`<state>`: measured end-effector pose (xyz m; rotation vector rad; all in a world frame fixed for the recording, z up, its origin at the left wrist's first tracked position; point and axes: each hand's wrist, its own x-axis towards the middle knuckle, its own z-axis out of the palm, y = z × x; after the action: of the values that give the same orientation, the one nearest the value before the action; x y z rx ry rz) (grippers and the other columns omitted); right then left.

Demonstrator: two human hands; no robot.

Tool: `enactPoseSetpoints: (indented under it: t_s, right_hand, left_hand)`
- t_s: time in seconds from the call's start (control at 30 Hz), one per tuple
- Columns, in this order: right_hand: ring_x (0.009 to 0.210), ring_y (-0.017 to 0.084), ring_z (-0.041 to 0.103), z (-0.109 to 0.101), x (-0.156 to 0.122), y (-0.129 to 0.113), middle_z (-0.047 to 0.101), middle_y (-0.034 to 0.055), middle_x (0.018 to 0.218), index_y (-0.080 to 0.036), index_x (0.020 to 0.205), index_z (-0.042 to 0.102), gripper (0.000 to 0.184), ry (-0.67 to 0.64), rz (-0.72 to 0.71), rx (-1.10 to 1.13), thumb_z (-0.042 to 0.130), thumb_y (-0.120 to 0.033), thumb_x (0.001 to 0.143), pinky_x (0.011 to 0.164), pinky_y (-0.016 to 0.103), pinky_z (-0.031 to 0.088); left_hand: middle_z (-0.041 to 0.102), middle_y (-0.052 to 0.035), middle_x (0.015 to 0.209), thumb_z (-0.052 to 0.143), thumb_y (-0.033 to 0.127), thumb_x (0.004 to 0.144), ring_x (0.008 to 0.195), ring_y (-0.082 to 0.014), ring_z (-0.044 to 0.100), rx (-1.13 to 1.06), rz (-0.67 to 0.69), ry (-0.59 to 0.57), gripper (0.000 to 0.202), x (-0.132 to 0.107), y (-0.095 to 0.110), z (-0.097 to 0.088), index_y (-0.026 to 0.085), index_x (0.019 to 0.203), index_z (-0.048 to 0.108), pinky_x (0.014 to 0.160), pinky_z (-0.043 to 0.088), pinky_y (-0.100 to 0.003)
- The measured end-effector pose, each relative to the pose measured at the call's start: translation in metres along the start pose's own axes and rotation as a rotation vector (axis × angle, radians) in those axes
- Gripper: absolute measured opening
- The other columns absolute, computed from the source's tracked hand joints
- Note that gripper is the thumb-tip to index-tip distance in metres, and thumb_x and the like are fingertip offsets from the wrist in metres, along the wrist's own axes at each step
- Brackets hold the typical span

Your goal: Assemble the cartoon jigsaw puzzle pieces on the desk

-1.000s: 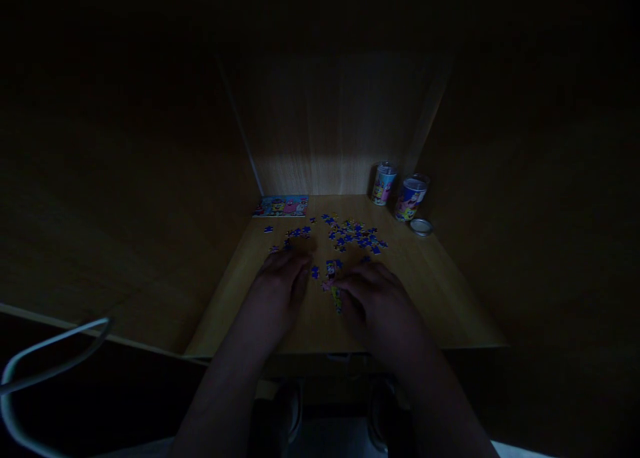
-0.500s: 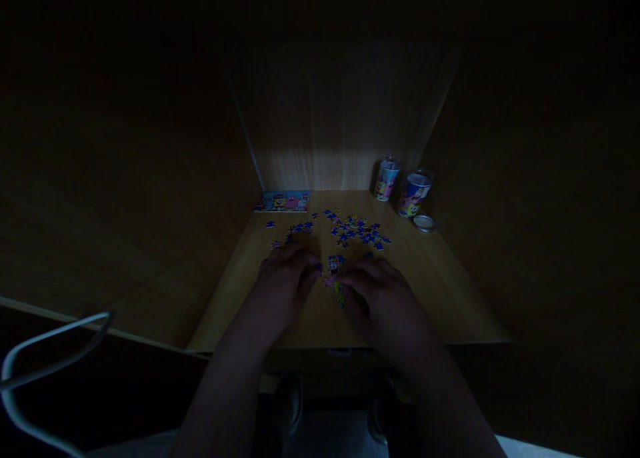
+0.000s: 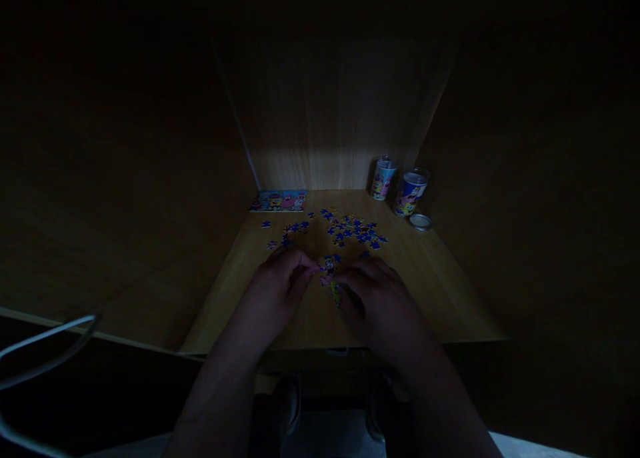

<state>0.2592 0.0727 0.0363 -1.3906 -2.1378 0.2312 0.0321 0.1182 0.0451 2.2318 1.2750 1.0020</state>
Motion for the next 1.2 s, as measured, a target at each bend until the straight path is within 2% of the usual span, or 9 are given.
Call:
enactPoseSetpoints:
  t_s: [0.13, 0.33, 0.63, 0.93, 1.1, 1.2]
  right_hand:
    - [0.118, 0.029, 0.067, 0.0, 0.0, 0.001, 0.077, 0.0066, 0.125, -0.028, 0.124, 0.079, 0.026, 0.002, -0.01, 0.0, 0.068, -0.016, 0.103, 0.11, 0.051, 0.055]
    - [0.118, 0.03, 0.067, 0.001, -0.001, 0.001, 0.076, 0.0075, 0.124, -0.027, 0.126, 0.078, 0.028, -0.006, -0.012, -0.005, 0.067, -0.016, 0.103, 0.11, 0.052, 0.054]
    - [0.117, 0.029, 0.067, -0.001, 0.0, 0.001, 0.077, 0.0068, 0.123, -0.027, 0.124, 0.078, 0.026, -0.011, -0.01, -0.006, 0.067, -0.016, 0.103, 0.109, 0.051, 0.054]
    - [0.118, 0.029, 0.067, -0.002, 0.0, 0.0, 0.077, 0.0073, 0.124, -0.028, 0.124, 0.078, 0.025, -0.008, -0.004, -0.012, 0.067, -0.017, 0.104, 0.109, 0.05, 0.054]
    - [0.118, 0.029, 0.067, -0.001, 0.001, 0.001, 0.077, 0.007, 0.123, -0.027, 0.123, 0.078, 0.025, -0.016, -0.005, -0.008, 0.066, -0.016, 0.104, 0.11, 0.051, 0.054]
    - [0.119, 0.029, 0.066, 0.0, 0.001, 0.001, 0.076, 0.0068, 0.125, -0.027, 0.125, 0.078, 0.027, -0.018, -0.003, 0.001, 0.066, -0.016, 0.104, 0.111, 0.051, 0.054]
  left_hand:
    - [0.08, 0.0005, 0.103, 0.068, 0.015, 0.106, 0.098, -0.0213, 0.075, 0.026, 0.0, -0.019, 0.012, 0.002, 0.003, 0.007, 0.026, 0.105, 0.074, 0.092, 0.057, -0.036]
    - [0.081, -0.0014, 0.104, 0.069, 0.011, 0.102, 0.099, -0.0237, 0.075, 0.102, 0.004, -0.011, 0.016, 0.005, 0.005, 0.014, 0.025, 0.104, 0.076, 0.092, 0.057, -0.038]
    - [0.082, -0.0003, 0.104, 0.068, 0.013, 0.104, 0.099, -0.0224, 0.077, 0.042, -0.025, -0.031, 0.015, 0.004, 0.006, 0.013, 0.026, 0.105, 0.076, 0.091, 0.057, -0.037]
    - [0.081, -0.0024, 0.102, 0.071, 0.014, 0.103, 0.098, -0.0245, 0.075, 0.109, -0.034, -0.033, 0.012, 0.006, 0.004, 0.016, 0.025, 0.103, 0.077, 0.09, 0.057, -0.041]
    - [0.079, -0.0029, 0.099, 0.075, 0.012, 0.1, 0.101, -0.027, 0.073, 0.18, 0.005, -0.033, 0.012, 0.006, 0.006, 0.016, 0.024, 0.097, 0.075, 0.092, 0.057, -0.044]
    - [0.079, -0.0037, 0.103, 0.071, 0.011, 0.102, 0.104, -0.0275, 0.073, 0.179, 0.031, -0.011, 0.014, 0.005, 0.006, 0.016, 0.024, 0.103, 0.076, 0.096, 0.058, -0.045]
